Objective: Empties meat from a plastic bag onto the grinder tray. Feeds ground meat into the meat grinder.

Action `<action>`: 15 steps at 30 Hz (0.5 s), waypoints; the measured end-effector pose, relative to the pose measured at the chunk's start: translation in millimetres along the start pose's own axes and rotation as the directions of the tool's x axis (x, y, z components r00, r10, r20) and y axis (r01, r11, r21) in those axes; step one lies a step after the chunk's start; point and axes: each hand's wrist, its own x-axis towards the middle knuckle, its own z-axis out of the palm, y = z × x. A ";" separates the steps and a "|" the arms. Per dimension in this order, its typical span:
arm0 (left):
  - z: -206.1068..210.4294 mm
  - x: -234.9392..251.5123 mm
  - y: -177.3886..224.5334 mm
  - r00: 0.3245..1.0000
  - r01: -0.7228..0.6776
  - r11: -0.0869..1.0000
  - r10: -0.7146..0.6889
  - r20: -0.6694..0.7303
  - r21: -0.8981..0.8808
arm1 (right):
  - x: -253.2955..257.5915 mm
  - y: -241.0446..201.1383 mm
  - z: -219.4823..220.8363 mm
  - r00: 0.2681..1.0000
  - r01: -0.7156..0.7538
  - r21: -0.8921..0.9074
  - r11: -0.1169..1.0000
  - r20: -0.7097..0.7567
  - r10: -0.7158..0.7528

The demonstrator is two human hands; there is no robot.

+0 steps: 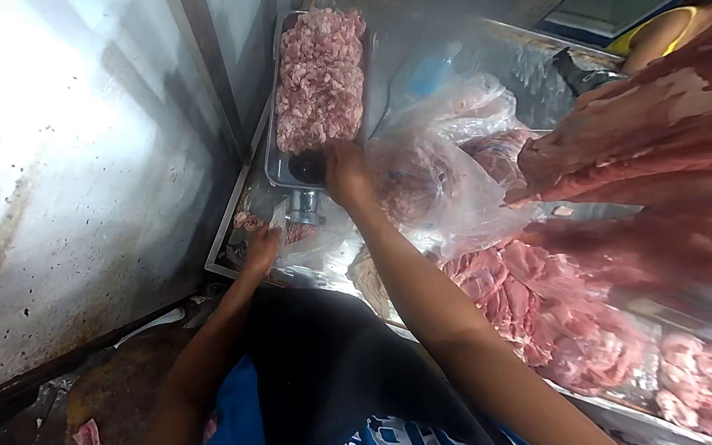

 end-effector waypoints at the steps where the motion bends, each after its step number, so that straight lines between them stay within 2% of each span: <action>1: -0.3 0.0 0.5 1.000 0.002 1.000 -0.002 0.001 0.003 | -0.1 -0.2 0.2 1.000 0.001 -0.002 1.000 -0.003 -0.001; 7: -5.2 2.8 4.6 1.000 0.009 1.000 -0.009 -0.005 0.006 | 1.6 0.7 2.7 1.000 -0.006 -0.008 1.000 -0.009 0.006; 9: -5.6 3.9 2.8 1.000 0.009 1.000 -0.009 -0.011 -0.016 | 0.3 3.7 0.5 0.999 0.028 0.043 0.999 -0.040 -0.027; 11: -7.6 1.9 1.8 1.000 0.017 1.000 -0.017 -0.014 0.005 | -12.1 11.0 -3.2 0.970 0.148 0.161 0.976 -0.215 -0.112; 13: -14.8 -0.9 0.3 1.000 0.021 0.994 -0.022 0.008 0.107 | -38.6 21.2 -9.1 0.898 0.248 0.180 0.952 -0.411 -0.156; 15: -23.0 -5.4 -8.7 0.996 0.049 0.983 -0.060 0.059 0.179 | -76.4 37.5 -4.3 0.881 0.165 0.137 0.977 -0.467 -0.083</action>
